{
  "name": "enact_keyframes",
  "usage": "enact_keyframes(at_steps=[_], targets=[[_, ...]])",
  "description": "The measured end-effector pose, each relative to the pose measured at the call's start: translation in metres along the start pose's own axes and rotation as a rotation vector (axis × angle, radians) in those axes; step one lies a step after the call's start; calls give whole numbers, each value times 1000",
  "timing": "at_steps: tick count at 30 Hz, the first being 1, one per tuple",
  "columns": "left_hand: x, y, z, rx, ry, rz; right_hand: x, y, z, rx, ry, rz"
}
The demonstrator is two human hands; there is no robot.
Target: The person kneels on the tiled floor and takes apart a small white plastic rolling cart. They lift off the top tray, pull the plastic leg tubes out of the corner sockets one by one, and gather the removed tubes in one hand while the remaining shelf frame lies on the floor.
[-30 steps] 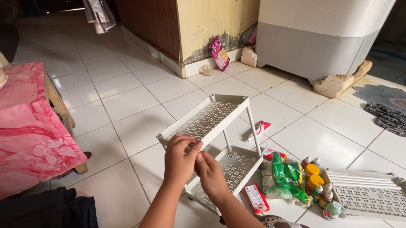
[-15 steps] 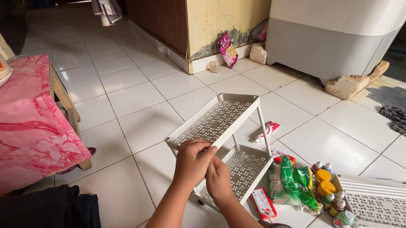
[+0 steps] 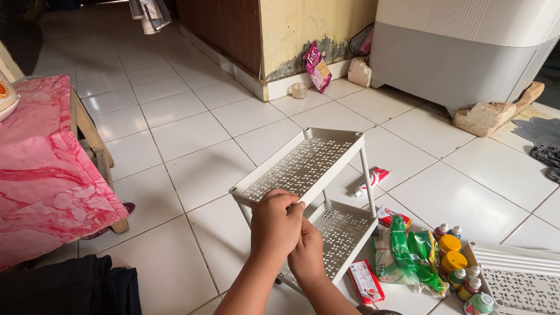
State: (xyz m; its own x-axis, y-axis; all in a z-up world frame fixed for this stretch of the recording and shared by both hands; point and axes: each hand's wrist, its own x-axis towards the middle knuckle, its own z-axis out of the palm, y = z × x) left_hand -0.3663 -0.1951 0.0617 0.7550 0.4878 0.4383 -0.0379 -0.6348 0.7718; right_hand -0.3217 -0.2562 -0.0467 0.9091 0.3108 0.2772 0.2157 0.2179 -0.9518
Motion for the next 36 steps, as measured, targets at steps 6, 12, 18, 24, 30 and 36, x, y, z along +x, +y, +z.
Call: enact_keyframes(at_steps=[6, 12, 18, 24, 30, 36], targets=[[6, 9, -4, 128, -40, 76, -1, -7, -4, 87, -4, 35], [14, 10, 1, 94, -62, 74, 7, -2, -4, 133, 48, 5], [11, 9, 5, 91, -1, 107, 6, -9, 0, 87, 83, 5], [8, 9, 4, 63, 41, 138, 3, -18, 4, -41, 135, -12], [23, 9, -10, 325, -141, 67, -7, -25, 8, -216, 63, 57], [40, 6, -13, 375, -320, 242, -22, -37, 6, -201, -121, -133]])
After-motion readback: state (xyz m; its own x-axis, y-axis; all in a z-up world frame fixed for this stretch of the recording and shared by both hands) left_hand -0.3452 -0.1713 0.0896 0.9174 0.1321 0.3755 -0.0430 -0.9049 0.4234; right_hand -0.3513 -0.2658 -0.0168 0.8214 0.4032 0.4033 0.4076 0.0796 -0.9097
